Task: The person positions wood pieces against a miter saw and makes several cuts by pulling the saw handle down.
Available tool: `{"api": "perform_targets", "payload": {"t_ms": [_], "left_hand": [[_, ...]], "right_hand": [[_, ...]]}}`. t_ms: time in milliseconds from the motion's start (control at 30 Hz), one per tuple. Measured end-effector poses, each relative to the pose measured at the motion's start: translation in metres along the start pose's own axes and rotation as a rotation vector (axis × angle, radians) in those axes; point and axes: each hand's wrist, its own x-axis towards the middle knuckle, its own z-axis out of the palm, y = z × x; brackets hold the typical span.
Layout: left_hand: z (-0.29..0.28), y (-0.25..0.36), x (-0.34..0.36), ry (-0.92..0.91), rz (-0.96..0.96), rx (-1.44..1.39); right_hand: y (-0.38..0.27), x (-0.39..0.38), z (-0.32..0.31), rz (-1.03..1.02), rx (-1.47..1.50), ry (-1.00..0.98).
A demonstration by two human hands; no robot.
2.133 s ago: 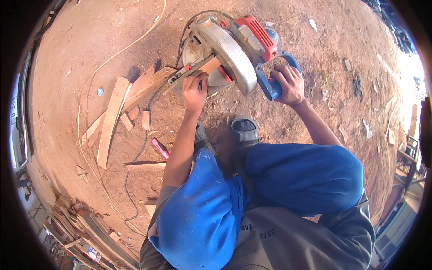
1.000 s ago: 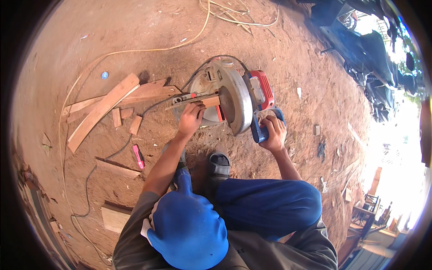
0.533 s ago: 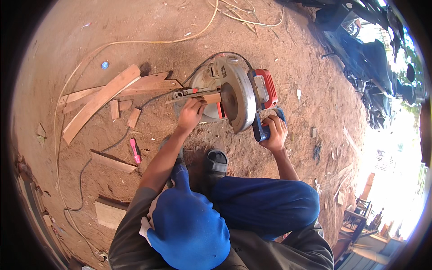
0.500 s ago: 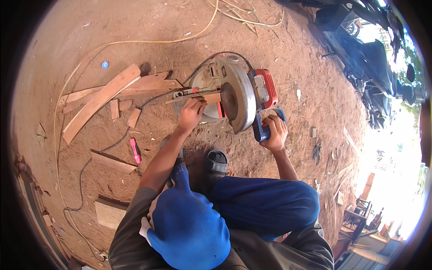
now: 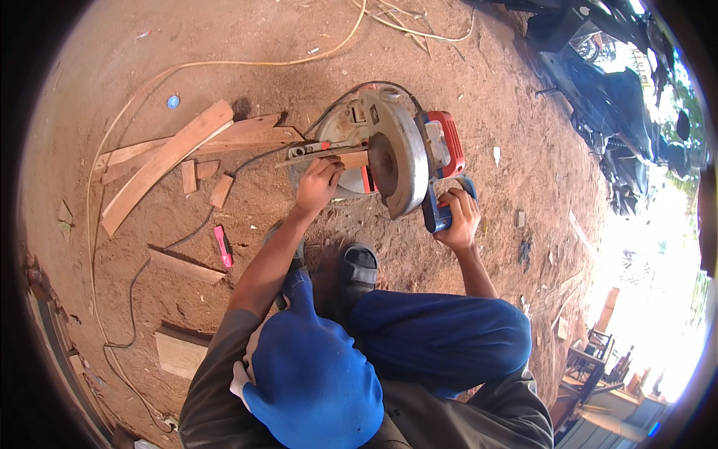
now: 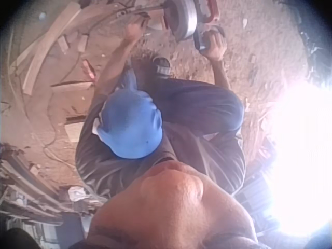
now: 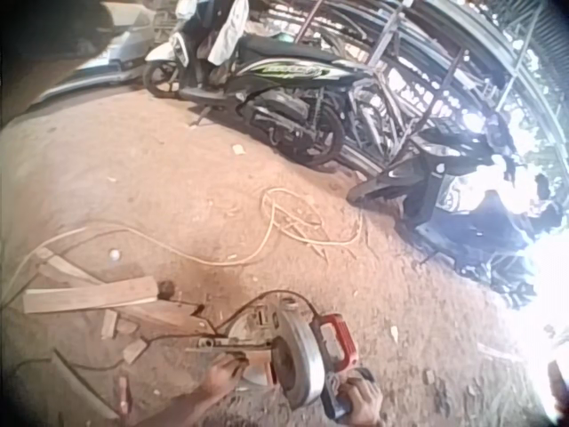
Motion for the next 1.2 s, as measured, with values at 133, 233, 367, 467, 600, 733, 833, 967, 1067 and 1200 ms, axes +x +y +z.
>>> {"api": "perform_targets", "payload": {"t_ms": [133,233,367,467,600,733,833,967,1067,1200], "left_hand": [[0.0,0.001,0.0,-0.005,-0.006,-0.002],[0.0,0.0,0.001,-0.004,-0.003,-0.003],[0.001,0.0,-0.001,-0.014,-0.017,0.007],[0.001,-0.001,-0.001,-0.012,-0.017,0.003],[0.001,0.0,0.0,-0.006,-0.015,0.002],[0.001,-0.002,-0.002,-0.007,-0.013,0.011],[0.001,-0.001,-0.001,-0.009,-0.014,0.005],[0.001,0.001,0.0,-0.002,-0.01,-0.01],[0.001,0.0,-0.001,-0.008,-0.015,-0.009],[0.001,0.001,0.0,0.003,-0.003,0.0]], "right_hand": [[0.0,0.002,-0.002,-0.003,0.004,-0.004],[0.002,0.0,-0.001,0.0,-0.002,-0.003],[0.001,0.003,-0.003,-0.001,-0.005,-0.005],[0.001,0.003,-0.004,0.001,-0.001,-0.013],[0.004,0.003,-0.003,0.004,-0.004,-0.005],[-0.007,0.012,-0.01,0.001,-0.002,0.002],[0.0,0.006,-0.005,0.022,0.008,-0.014],[-0.006,0.008,-0.01,0.015,-0.007,-0.012],[-0.004,0.006,-0.008,0.019,-0.01,-0.007],[-0.004,0.005,-0.006,0.019,-0.016,-0.003]]}}
